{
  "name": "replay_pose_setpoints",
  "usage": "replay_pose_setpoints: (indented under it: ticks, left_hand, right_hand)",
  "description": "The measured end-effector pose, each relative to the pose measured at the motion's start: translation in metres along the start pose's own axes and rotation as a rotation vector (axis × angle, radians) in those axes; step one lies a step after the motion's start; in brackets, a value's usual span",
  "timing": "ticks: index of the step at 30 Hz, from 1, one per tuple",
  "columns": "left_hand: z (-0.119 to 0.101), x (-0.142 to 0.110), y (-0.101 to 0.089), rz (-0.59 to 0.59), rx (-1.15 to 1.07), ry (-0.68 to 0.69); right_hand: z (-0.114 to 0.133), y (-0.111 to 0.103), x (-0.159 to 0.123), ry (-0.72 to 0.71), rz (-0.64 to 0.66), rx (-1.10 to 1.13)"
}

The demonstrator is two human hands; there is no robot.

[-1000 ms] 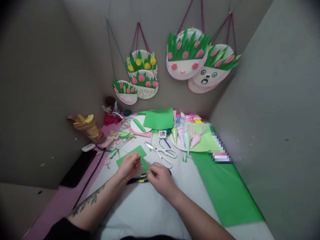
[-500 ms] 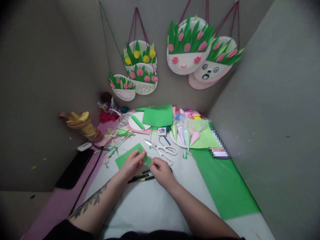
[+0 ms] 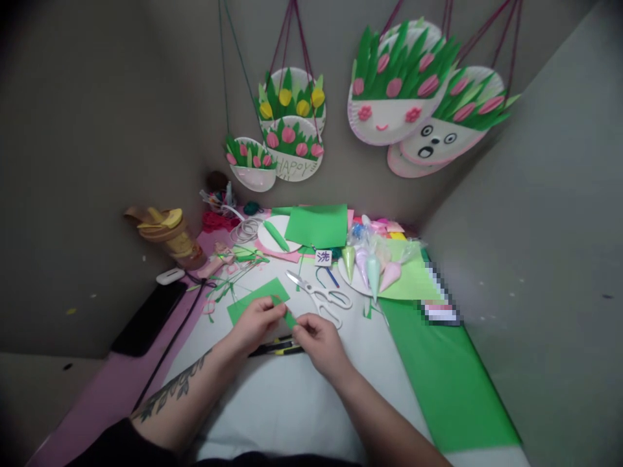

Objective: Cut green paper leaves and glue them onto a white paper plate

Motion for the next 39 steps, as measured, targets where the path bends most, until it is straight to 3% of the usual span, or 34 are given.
replay_pose_setpoints:
  ticks: [13, 19, 23, 27, 31, 39]
  left_hand:
    - [-0.009, 0.009, -0.027, -0.096, -0.348, 0.024]
    - [-0.009, 0.008, -0.039, -0.221, -0.351, 0.105]
    - [-0.004, 0.005, -0.04, -0.289, -0.184, 0.129]
    - [0.004, 0.001, -0.014, -0.203, 0.046, 0.086]
    - [0.009, 0.0, 0.009, -0.081, 0.038, 0.075]
    - [0.012, 0.005, -0.008, -0.101, -0.478, -0.004]
  right_hand:
    - [-0.011, -0.02, -0.002, -0.018, -0.073, 0.147]
    - [-0.023, -0.038, -0.003, -0.055, -0.228, 0.24]
    - [-0.012, -0.046, -0.009, -0.184, -0.343, 0.121]
    - [0.008, -0.028, -0.008, -0.268, -0.221, -0.187]
    - [0.011, -0.015, -0.005, -0.24, -0.118, -0.269]
    - [0.01, -0.009, -0.006, -0.204, -0.03, -0.143]
Point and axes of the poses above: each hand's wrist, its own x-axis towards the middle knuckle, its own y-axis out of the palm, z = x × y, the point moved 9 cm from there along x, towards the middle knuckle, and after that the axes turned 10 degrees about z, right-handed, at the moved point
